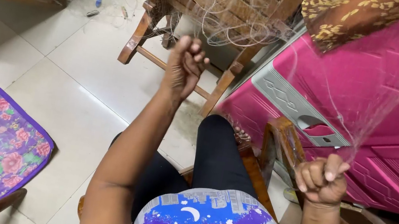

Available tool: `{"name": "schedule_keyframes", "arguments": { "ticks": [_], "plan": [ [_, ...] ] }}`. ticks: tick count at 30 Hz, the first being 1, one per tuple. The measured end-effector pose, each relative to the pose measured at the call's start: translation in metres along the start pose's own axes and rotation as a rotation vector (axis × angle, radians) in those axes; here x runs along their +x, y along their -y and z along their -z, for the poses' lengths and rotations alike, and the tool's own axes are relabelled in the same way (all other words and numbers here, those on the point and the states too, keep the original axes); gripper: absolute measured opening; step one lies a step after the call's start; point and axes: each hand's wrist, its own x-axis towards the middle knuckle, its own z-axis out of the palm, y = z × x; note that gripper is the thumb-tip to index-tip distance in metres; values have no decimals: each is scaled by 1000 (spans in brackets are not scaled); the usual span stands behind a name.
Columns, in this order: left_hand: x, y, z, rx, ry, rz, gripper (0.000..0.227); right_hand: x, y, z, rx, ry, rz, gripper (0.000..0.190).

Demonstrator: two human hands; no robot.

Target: A person is untangling and repairing a fishing net using their hands and a pair of scissors.

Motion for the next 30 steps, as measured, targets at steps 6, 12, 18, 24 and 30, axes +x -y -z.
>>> {"name": "schedule_keyframes", "arguments": {
  "ticks": [6, 12, 18, 24, 30],
  "plan": [
    [36, 37, 6, 468, -561, 43, 158, -11, 32, -27, -39, 68, 131, 41],
    [60, 3, 3, 65, -72, 33, 118, -21, 47, -18, -165, -37, 143, 43],
    [41, -30, 47, -74, 37, -19, 45, -19, 40, 0, -108, -56, 118, 40],
    [-1, 69, 17, 450, 118, 762, 97, -7, 42, -44, -66, 11, 130, 43],
    [-36, 110, -77, -78, 572, 542, 132, -19, 39, -40, -64, 43, 90, 44]
  ]
}}
